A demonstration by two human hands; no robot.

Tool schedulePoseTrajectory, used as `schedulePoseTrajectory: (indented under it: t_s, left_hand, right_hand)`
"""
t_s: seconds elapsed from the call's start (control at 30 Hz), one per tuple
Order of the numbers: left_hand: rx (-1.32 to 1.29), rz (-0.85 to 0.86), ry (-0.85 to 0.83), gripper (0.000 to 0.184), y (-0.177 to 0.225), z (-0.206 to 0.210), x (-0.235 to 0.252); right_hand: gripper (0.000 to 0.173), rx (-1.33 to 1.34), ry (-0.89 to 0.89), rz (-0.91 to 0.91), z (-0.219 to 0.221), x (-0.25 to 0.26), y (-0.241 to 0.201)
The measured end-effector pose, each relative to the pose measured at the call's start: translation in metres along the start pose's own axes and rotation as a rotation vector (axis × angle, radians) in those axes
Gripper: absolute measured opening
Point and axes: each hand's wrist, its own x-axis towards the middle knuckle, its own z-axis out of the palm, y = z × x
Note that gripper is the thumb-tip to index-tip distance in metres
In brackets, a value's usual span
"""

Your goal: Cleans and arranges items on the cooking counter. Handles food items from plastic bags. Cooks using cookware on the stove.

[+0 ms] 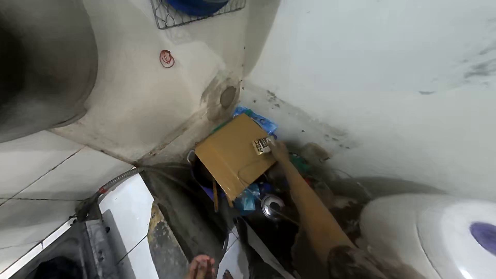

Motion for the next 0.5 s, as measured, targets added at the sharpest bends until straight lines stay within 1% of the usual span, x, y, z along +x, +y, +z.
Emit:
schedulePoseTrajectory:
  t_s: [0.13, 0.2, 0.23, 0.3, 0.37, 0.43, 0.5]
  left_hand:
    - [0.082, -0.065, 0.017, 0.031, 0.006, 0.013, 0.068]
    - [0.152, -0.085, 0.039, 0.034, 0.007, 0.021, 0.106]
    - [0.178, -0.095, 0.047, 0.035, 0.005, 0.024, 0.126]
    - [0.197, -0.13, 0.06, 0.037, 0.004, 0.032, 0.166]
    - [0.194, -0.179, 0.082, 0.039, 0.005, 0.04, 0.205]
    - [0.176, -0.219, 0.105, 0.042, 0.008, 0.051, 0.24]
    - [0.156, -0.251, 0.115, 0.048, 0.012, 0.062, 0.269]
  right_hand:
    - [0.08, -0.185, -0.057, 0.053, 0.004, 0.056, 0.017]
    - [0.093, -0.218, -0.092, 0.099, 0.011, 0.072, 0.024]
    - [0.096, -0.225, -0.108, 0.129, 0.015, 0.078, 0.026]
    - [0.099, -0.23, -0.134, 0.177, 0.022, 0.083, 0.027]
    - [0.1, -0.224, -0.102, 0.209, 0.028, 0.087, 0.028]
    - [0.101, -0.255, -0.06, 0.279, 0.03, 0.093, 0.029]
    - [0.105, -0.237, -0.057, 0.33, 0.029, 0.097, 0.031]
